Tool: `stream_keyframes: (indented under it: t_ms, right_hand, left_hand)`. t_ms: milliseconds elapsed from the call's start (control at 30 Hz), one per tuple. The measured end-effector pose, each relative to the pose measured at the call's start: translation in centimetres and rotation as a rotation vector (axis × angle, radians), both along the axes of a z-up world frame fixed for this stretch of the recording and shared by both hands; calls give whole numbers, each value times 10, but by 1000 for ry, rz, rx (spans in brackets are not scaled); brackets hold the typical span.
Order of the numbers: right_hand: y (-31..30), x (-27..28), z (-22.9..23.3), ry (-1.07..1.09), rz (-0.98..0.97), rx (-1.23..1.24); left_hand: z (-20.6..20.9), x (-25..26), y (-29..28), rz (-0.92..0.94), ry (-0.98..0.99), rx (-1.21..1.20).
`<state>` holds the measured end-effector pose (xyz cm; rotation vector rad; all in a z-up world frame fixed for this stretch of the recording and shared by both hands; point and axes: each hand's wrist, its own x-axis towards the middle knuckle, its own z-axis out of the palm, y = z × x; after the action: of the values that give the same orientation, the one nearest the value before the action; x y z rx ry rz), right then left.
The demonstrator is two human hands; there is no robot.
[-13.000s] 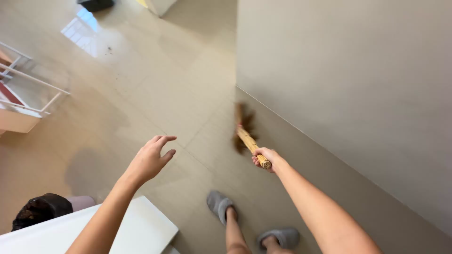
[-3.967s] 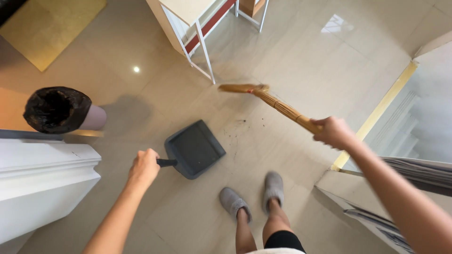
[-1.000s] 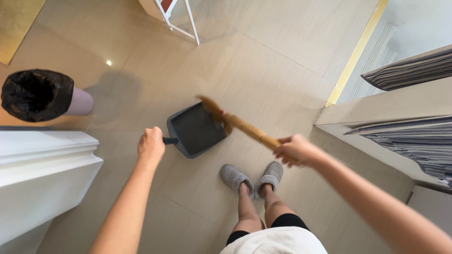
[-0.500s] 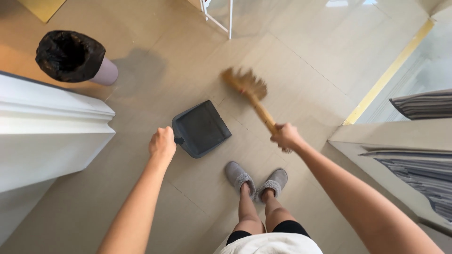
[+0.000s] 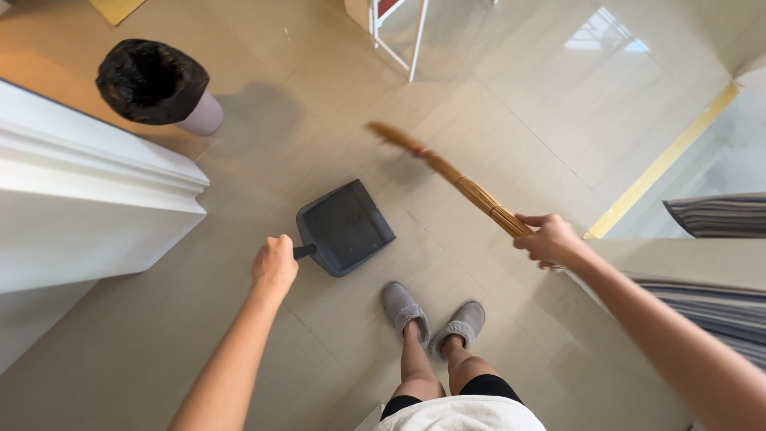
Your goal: The recorder is sweeping dust and debris from a floor and down a staircase using a broom and dustpan.
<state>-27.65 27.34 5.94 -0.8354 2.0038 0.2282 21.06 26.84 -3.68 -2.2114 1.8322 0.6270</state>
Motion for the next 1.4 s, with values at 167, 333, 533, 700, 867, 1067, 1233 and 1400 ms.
stream_keyframes:
  t_ms: [167, 333, 533, 700, 867, 1067, 1233, 1400]
  right_hand:
    - [7, 35, -79, -139, -127, -31]
    - [14, 47, -109, -246, -43, -10]
    - [2, 40, -3, -356, 26, 3]
    - [-12, 30, 92, -177, 172, -43]
    - [-35, 30, 156, -117, 197, -148]
    - [-86, 39, 215, -93, 201, -310]
    - [-152, 62, 252, -175, 254, -452]
    - [-235, 74, 243, -334, 310, -611]
  left_hand:
    - [-33, 10, 11, -45, -136, 64]
    - [-39, 9, 14, -106, -356, 202]
    - [-54, -2, 27, -387, -722, 451]
    - [-50, 21, 7, -311, -655, 515]
    - [-13, 74, -5, -42, -549, 395]
    - [49, 113, -8, 152, -437, 246]
    - [125, 113, -19, 356, -330, 229]
    - [163, 120, -44, 528, -207, 129]
